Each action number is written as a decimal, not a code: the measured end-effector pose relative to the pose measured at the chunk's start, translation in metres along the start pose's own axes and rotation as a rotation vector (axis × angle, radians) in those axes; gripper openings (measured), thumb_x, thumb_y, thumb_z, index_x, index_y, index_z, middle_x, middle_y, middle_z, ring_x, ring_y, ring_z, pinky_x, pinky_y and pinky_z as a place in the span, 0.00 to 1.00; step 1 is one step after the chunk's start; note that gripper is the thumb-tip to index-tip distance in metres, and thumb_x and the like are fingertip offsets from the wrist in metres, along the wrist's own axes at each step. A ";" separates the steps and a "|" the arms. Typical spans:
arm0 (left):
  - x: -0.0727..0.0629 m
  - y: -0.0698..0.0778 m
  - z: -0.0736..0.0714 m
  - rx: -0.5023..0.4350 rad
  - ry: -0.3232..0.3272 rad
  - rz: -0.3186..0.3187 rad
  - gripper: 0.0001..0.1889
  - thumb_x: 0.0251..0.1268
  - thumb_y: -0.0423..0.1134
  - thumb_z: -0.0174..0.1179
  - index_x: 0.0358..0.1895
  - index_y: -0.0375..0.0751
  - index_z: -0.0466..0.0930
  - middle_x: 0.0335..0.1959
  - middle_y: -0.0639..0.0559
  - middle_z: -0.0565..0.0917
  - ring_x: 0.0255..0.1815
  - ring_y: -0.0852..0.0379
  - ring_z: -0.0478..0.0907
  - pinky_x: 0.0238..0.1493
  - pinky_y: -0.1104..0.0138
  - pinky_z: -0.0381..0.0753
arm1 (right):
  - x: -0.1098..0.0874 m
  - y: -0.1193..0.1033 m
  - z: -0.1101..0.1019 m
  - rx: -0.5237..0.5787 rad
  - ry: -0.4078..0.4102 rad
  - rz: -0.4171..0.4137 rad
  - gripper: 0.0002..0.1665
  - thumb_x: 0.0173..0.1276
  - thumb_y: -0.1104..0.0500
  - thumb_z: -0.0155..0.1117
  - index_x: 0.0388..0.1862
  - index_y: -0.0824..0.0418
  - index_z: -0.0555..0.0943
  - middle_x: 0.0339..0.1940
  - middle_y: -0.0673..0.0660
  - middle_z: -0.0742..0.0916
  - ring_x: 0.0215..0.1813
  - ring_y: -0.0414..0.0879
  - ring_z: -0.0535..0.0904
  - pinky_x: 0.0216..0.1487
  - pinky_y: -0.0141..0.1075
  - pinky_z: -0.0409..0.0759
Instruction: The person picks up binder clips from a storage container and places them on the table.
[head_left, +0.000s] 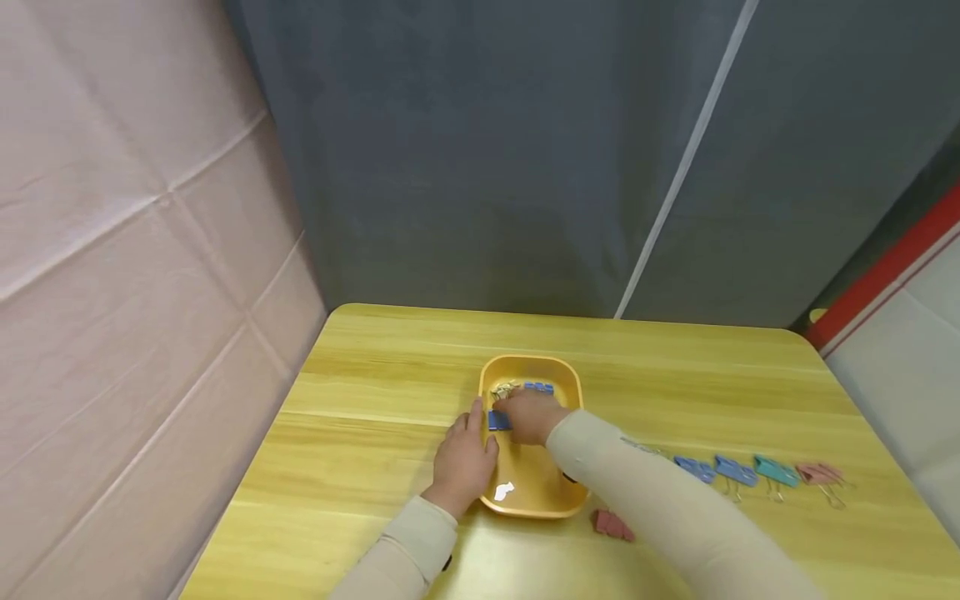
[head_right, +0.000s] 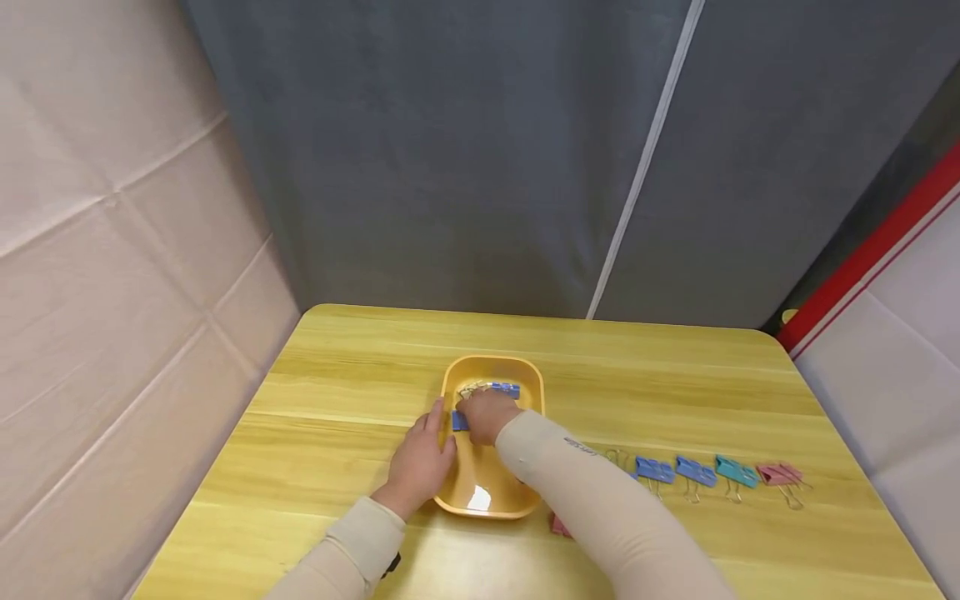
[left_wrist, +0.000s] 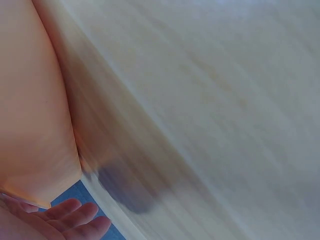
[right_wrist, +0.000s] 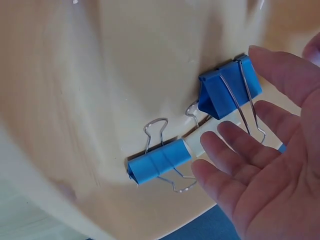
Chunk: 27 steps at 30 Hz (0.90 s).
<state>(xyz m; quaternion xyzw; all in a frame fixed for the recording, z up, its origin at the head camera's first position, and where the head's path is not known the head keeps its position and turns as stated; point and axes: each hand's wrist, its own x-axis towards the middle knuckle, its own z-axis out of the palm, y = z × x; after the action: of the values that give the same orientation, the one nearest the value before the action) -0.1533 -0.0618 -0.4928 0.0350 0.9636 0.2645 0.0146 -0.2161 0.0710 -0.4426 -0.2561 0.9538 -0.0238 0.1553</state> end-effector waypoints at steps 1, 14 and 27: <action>0.000 0.000 0.000 0.001 -0.002 0.000 0.33 0.72 0.46 0.51 0.76 0.42 0.53 0.63 0.33 0.72 0.61 0.36 0.72 0.56 0.47 0.77 | 0.001 0.000 0.001 -0.002 -0.006 0.002 0.29 0.56 0.63 0.70 0.59 0.53 0.80 0.56 0.57 0.83 0.55 0.54 0.80 0.54 0.48 0.81; 0.001 0.001 0.001 0.000 0.015 0.007 0.33 0.71 0.46 0.51 0.75 0.42 0.54 0.62 0.34 0.73 0.60 0.37 0.73 0.54 0.47 0.78 | 0.004 0.001 0.006 0.059 -0.040 0.020 0.29 0.57 0.66 0.66 0.60 0.54 0.79 0.58 0.57 0.82 0.60 0.54 0.77 0.59 0.49 0.78; 0.000 0.000 0.000 -0.009 -0.004 -0.010 0.33 0.71 0.45 0.52 0.76 0.43 0.53 0.63 0.33 0.72 0.61 0.36 0.72 0.55 0.47 0.77 | 0.003 0.001 0.007 0.047 -0.025 -0.020 0.18 0.55 0.65 0.71 0.45 0.56 0.82 0.44 0.55 0.85 0.48 0.51 0.81 0.45 0.46 0.83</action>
<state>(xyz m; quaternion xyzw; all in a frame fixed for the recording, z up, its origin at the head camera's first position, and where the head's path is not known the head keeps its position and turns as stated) -0.1536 -0.0618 -0.4923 0.0307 0.9626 0.2686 0.0179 -0.2163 0.0705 -0.4503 -0.2620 0.9484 -0.0443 0.1730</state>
